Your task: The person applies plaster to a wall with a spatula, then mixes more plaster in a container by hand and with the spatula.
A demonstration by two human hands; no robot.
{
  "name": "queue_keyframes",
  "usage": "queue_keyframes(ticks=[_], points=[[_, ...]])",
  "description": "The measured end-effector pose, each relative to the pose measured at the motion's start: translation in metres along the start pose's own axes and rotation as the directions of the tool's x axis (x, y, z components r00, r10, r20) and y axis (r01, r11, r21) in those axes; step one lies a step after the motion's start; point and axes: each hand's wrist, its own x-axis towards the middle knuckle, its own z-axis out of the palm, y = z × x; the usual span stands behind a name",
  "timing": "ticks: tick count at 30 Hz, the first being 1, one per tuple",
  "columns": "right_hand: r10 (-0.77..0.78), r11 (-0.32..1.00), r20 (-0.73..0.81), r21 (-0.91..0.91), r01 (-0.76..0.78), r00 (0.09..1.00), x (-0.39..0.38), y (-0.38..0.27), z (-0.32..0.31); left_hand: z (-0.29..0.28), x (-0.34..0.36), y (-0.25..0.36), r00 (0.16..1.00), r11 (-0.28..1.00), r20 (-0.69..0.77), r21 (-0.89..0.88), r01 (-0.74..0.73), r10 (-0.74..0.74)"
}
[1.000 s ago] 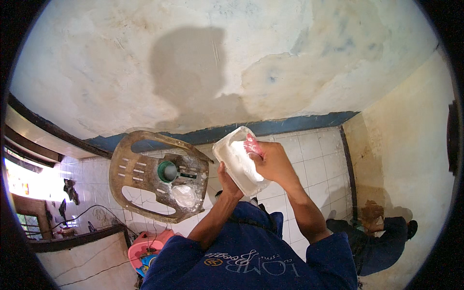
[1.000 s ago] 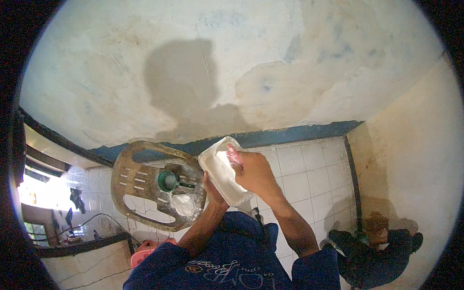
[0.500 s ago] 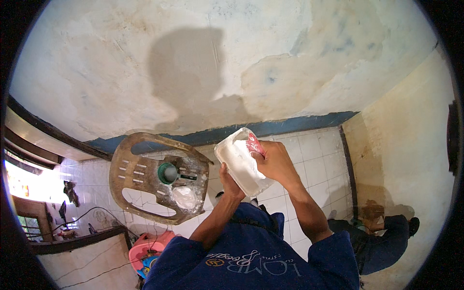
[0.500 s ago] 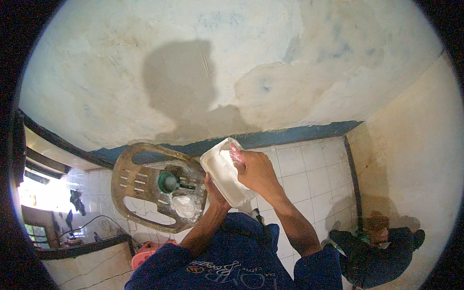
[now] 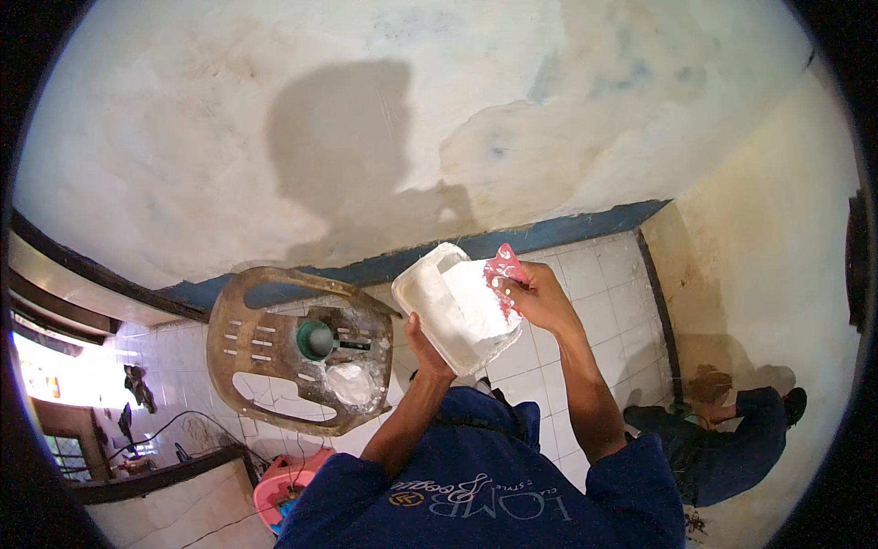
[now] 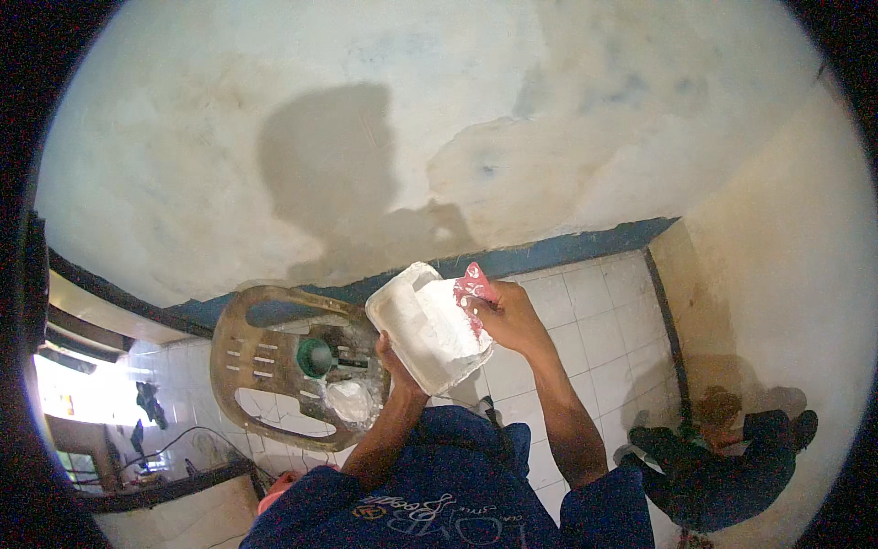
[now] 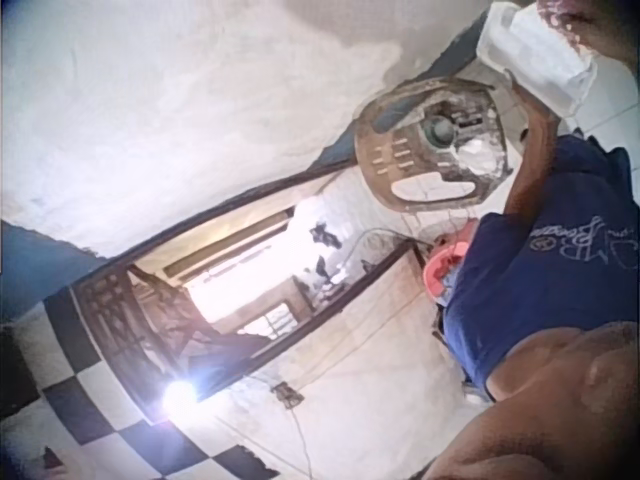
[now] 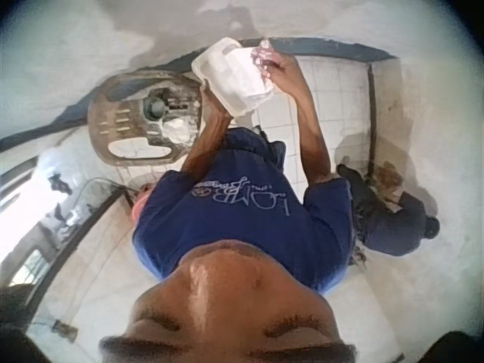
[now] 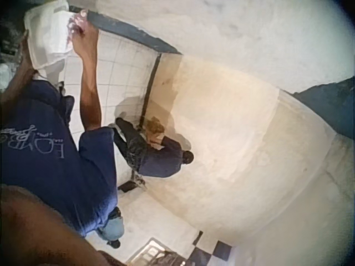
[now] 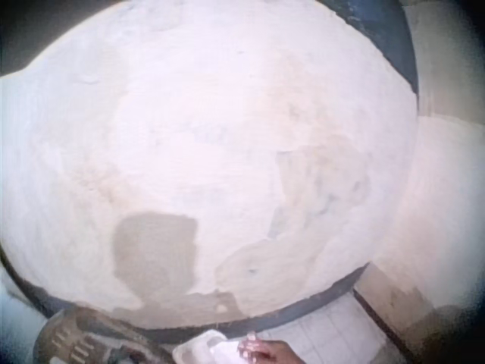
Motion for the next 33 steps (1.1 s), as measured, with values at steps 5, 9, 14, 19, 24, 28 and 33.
queue_keyframes(ticks=[5, 9, 14, 19, 24, 28, 33], points=[[-0.034, 0.995, -0.051, -0.095, 0.029, 0.998, 0.0, 0.014, -0.001, 0.009, -0.003, -0.002, 1.0, 0.998, 0.001, 0.063, -0.015, 0.015], [-0.061, 0.993, -0.089, -0.108, 0.051, 0.994, -0.002, 0.015, 0.0, 0.006, -0.002, -0.003, 0.998, 0.993, -0.014, 0.109, -0.051, 0.053], [-0.091, 0.996, -0.2, 0.001, 0.093, 0.976, -0.006, 0.003, 0.002, 0.01, 0.001, -0.001, 0.996, 0.989, -0.009, 0.12, -0.089, 0.09], [-0.12, 0.99, -0.281, 0.036, 0.135, 0.952, -0.008, 0.004, 0.005, 0.016, 0.002, -0.002, 0.994, 0.988, -0.008, 0.118, -0.103, 0.105], [-0.143, 0.986, -0.343, 0.036, 0.165, 0.929, -0.003, 0.019, 0.005, 0.019, 0.002, -0.003, 0.995, 0.989, -0.007, 0.112, -0.098, 0.1], [-0.16, 0.977, -0.408, 0.066, 0.204, 0.899, -0.004, 0.015, 0.011, 0.019, 0.004, -0.002, 0.992, 0.984, 0.007, 0.127, -0.129, 0.129], [-0.197, 0.957, -0.511, 0.085, 0.278, 0.836, 0.001, 0.013, 0.007, 0.016, 0.003, -0.004, 0.994, 0.992, -0.024, 0.077, -0.102, 0.104]])
